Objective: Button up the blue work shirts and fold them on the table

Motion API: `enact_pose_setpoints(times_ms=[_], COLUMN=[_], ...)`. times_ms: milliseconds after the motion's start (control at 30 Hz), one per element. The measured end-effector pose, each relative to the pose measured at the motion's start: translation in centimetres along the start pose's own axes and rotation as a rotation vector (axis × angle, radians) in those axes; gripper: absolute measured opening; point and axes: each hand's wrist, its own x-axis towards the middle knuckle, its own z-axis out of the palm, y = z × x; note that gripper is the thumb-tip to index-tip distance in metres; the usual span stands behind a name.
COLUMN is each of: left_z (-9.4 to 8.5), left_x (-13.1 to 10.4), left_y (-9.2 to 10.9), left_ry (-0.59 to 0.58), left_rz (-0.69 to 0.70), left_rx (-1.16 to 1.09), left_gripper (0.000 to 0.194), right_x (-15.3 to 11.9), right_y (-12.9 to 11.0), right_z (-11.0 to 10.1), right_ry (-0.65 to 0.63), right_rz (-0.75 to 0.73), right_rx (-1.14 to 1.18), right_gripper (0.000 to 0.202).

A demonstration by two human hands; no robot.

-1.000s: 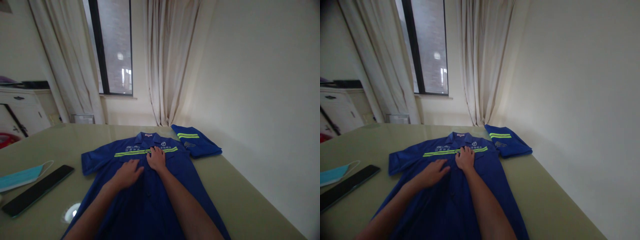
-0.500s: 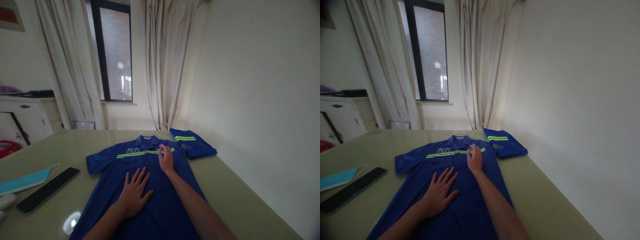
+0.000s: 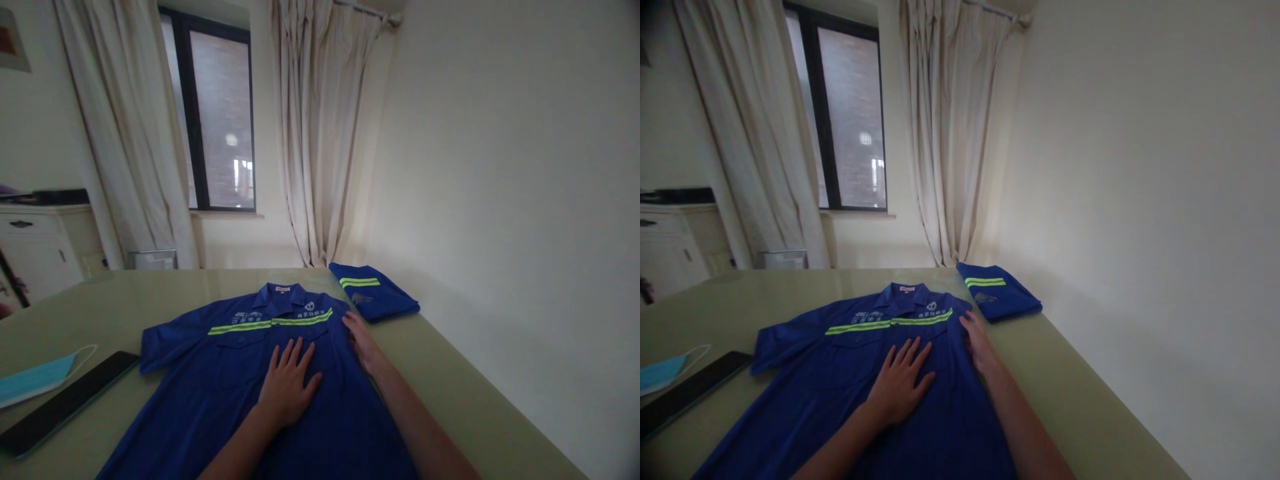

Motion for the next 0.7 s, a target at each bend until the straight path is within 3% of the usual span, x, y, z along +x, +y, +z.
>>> enact_pose_setpoints(times_ms=[100,167,300,400,467,533,600,700], left_z=[1.3,1.4,1.1,1.2,1.3,1.2,1.1,0.9], left_x=[-0.3,-0.7,-1.0,-1.0,-0.9,-0.9,-0.9,-1.1], left_y=[-0.5,-0.9,-1.1,-0.8,-0.5,-0.3,-0.1,0.0], left_ry=[-0.045,-0.054,-0.056,-0.060,-0.060,-0.055,-0.050,-0.050], left_rz=[-0.001,-0.003,0.003,0.005,-0.001,-0.014,-0.021,-0.025], left_rx=[0.006,0.012,0.021,0.033,0.041,0.048,0.047,0.036], left_gripper=[0.068,0.069,0.069,0.069,0.068,0.068,0.068,0.068], right_x=[0.5,1.0,1.5,0.5,-0.8,-2.0,-3.0,-3.5], right_y=[0.0,0.1,-0.3,-1.2,-1.7,-2.1,-2.3,-2.1], right_z=[1.2,1.4,1.1,1.1,1.3,1.6,1.9,2.0], right_ry=[-0.026,-0.039,0.129,0.189,0.075,-0.104,-0.221,-0.276], right_rz=[0.069,0.029,-0.175,-0.464,-0.687,-0.814,-0.823,-0.730], right_rx=[0.109,0.104,-0.112,-0.476,-0.790,-1.025,-1.129,-1.159], right_gripper=[0.049,0.057,0.066,0.060,0.049,0.039,0.034,0.032])
